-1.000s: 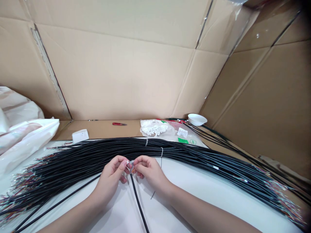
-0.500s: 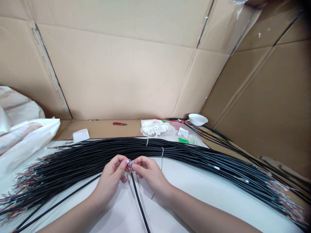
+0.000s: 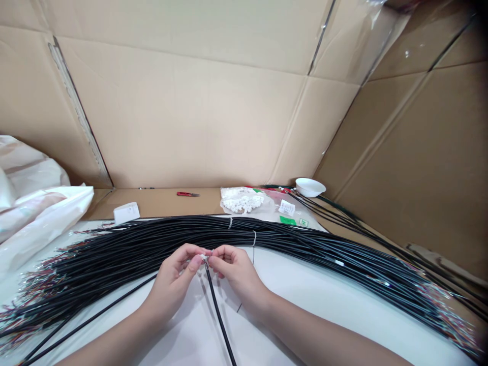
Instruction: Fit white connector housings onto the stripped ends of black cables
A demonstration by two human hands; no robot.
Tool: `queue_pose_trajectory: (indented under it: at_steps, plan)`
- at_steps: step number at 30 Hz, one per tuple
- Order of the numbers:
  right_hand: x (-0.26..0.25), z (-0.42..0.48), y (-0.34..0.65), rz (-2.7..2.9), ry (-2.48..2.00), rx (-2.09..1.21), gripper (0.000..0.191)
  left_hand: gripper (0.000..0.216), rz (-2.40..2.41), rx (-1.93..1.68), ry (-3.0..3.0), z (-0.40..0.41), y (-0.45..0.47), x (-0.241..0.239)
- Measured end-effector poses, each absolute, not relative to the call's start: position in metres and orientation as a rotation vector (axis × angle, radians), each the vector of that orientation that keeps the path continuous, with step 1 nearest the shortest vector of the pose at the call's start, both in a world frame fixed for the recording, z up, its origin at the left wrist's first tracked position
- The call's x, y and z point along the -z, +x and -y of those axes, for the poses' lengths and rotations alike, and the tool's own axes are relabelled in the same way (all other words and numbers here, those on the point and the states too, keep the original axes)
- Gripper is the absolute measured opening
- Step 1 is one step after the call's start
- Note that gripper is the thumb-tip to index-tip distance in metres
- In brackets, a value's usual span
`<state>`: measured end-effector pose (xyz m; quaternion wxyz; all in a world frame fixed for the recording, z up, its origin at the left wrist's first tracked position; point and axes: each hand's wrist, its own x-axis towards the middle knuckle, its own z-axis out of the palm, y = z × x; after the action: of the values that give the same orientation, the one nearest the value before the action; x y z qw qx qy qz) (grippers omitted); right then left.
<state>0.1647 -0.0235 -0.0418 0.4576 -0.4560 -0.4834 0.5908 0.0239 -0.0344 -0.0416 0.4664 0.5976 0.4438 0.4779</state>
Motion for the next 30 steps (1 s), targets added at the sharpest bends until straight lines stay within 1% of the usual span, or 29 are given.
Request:
queue_pose_trajectory:
  at_steps: [9,12,16,22,30]
  plan:
    - [0.0425,0.0222,0.1657,1.213,-0.930,-1.552,0.018,0.019,-1.117,-1.162,1.324,0.0260,0.0219,0.0439]
    - [0.0432,0.0231,0.1654,1.198,-0.951,-1.586,0.016,0.020,-1.144,-1.137,1.285,0.0246,0.0210,0.0445]
    - [0.0465,0.0235,0.1661,1.337,-1.081,-1.413,0.012,0.021,-1.145,-1.098,1.199,0.0255,0.0213,0.0422]
    - [0.0468,0.0233,0.1680,1.559,-1.211,-1.155,0.011,0.023,-1.057,-1.042,1.074,0.0265,0.0217,0.0426]
    - [0.0442,0.0279,0.1678,1.629,-1.250,-1.079,0.012,0.026,-1.065,-1.031,1.105,0.0256,0.0228,0.0453]
